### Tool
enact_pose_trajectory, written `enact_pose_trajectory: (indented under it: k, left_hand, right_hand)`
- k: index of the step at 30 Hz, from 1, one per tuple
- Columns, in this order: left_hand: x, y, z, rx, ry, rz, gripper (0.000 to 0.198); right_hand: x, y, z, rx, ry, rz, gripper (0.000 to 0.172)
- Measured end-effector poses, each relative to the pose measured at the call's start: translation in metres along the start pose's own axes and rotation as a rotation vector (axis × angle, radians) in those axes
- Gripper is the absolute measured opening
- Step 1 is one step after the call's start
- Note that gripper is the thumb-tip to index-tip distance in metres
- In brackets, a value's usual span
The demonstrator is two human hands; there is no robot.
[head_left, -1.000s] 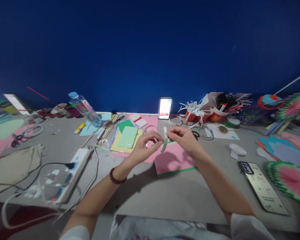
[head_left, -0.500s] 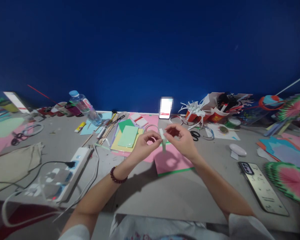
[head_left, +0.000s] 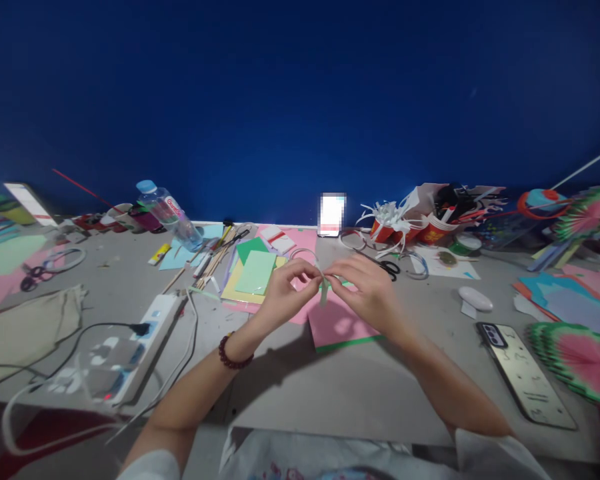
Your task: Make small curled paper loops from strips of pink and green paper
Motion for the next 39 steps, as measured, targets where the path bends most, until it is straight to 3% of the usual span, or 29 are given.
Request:
enact_pose_trajectory:
  k: [9,17,24,31,39]
  left_hand:
    - [-0.002,0.001,-0.006,0.076,0.067,-0.009,0.009]
    - [-0.004,0.002,-0.009,0.089,0.106,0.012,0.010]
    - [-0.003,0.002,-0.010,0.069,0.121,0.042,0.008]
    - [-0.002,0.003,-0.007,-0.048,0.008,0.095,0.009]
    - [-0.001,0.003,-0.002,-0.172,-0.059,0.130,0.008]
  right_hand:
    - [0.001,-0.007,0.009,-0.181,-0.146,-0.024,0.014]
    - [-0.001,-0.005,0.009,-0.189,-0.140,-0.022,0.015]
    - [0.000,-0.005,0.005,-0.046,-0.033,-0.008,0.013]
    - [0.001,-0.005,0.000,0.094,0.070,0.032,0.012]
    - [0.001,-0.008,-0.001,0.170,0.090,0.121,0.010]
Point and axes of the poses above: each hand's wrist, its own x-axis towards the middle knuckle, its own y-axis out of the palm, z = x × y, the point moved 2 cm from there along x, towards the middle knuckle, and after that the axes turned 4 degrees about -x, right-handed, at the moved point
